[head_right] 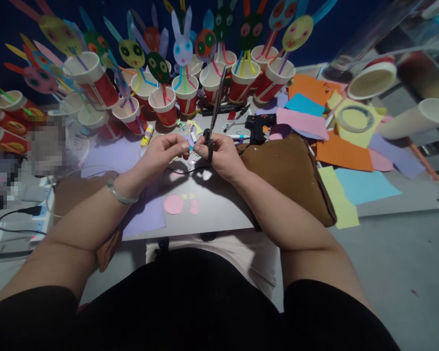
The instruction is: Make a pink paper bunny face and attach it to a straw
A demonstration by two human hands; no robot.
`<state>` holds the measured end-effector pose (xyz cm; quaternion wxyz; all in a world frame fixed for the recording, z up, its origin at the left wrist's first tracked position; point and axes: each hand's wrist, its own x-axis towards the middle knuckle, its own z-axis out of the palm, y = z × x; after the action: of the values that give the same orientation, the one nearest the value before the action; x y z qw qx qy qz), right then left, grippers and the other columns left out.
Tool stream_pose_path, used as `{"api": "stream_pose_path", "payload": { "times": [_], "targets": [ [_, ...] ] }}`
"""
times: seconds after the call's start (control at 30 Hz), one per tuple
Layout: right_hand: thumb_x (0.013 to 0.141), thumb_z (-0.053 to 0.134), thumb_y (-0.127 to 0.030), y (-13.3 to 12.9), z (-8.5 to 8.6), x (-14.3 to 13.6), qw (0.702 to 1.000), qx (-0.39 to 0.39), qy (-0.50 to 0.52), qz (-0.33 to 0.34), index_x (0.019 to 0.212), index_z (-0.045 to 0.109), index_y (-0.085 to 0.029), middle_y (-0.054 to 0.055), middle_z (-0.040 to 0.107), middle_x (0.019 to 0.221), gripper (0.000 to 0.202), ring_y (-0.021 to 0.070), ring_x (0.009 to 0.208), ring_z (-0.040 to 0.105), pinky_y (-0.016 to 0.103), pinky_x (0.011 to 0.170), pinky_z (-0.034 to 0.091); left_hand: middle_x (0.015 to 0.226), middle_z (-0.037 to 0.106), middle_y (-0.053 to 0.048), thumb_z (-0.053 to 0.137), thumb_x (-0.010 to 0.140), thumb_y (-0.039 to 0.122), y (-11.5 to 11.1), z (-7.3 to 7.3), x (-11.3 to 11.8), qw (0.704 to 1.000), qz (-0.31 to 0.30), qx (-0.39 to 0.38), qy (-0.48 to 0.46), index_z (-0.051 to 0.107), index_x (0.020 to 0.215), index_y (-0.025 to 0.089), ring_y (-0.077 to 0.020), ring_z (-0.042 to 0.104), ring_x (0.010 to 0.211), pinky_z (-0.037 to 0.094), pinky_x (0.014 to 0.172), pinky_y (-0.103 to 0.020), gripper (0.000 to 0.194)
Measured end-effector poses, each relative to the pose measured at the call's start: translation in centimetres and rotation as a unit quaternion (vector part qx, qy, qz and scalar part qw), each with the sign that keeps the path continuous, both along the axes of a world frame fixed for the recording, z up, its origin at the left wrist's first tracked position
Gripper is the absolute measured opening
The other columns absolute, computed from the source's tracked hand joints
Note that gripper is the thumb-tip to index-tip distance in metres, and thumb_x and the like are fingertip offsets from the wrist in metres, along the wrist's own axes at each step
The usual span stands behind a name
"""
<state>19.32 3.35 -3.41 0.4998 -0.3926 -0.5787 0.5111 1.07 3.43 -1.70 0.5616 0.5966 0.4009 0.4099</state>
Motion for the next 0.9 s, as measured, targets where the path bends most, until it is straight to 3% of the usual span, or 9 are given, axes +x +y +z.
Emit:
{"api": "stream_pose_path", "payload": {
  "times": [0.1,0.43,0.9],
  "targets": [
    [0.068,0.084,-0.047,-0.12,0.09,-0.07,1.0,0.002,-0.006,0.004,0.064,0.06,-0.019,-0.003,0.055,0.066,0.037,0.0102,0.063,0.044,0.027,0.06,0.035,0.068,0.064,0.002,0.084,0.074,0.042,-0.19,0.06,-0.02,1.0,-0.007,0.009,0.004,0.065,0.074,0.018,-0.0087,0.056,0.063,0.045,0.062,-0.024,0.03],
    [0.068,0.083,-0.052,0.06,0.12,-0.05,1.0,-0.016,0.012,-0.016,0.063,0.063,-0.021,-0.003,0.054,0.063,0.037,0.011,0.062,0.044,0.027,0.058,0.034,0.063,0.064,0.003,0.07,0.079,0.019,-0.12,0.54,-0.32,1.0,0.026,-0.013,-0.012,0.066,0.071,0.019,-0.0089,0.058,0.063,0.047,0.065,-0.025,0.009],
    [0.064,0.087,-0.041,-0.34,0.15,-0.26,1.0,-0.018,0.019,0.013,0.063,0.061,-0.018,-0.003,0.054,0.064,0.034,0.0102,0.064,0.044,0.027,0.062,0.036,0.063,0.065,0.002,0.076,0.081,0.031,-0.29,0.47,-0.22,1.0,-0.004,-0.009,-0.028,0.065,0.066,0.017,-0.0084,0.058,0.063,0.047,0.066,-0.023,0.023]
  ]
}}
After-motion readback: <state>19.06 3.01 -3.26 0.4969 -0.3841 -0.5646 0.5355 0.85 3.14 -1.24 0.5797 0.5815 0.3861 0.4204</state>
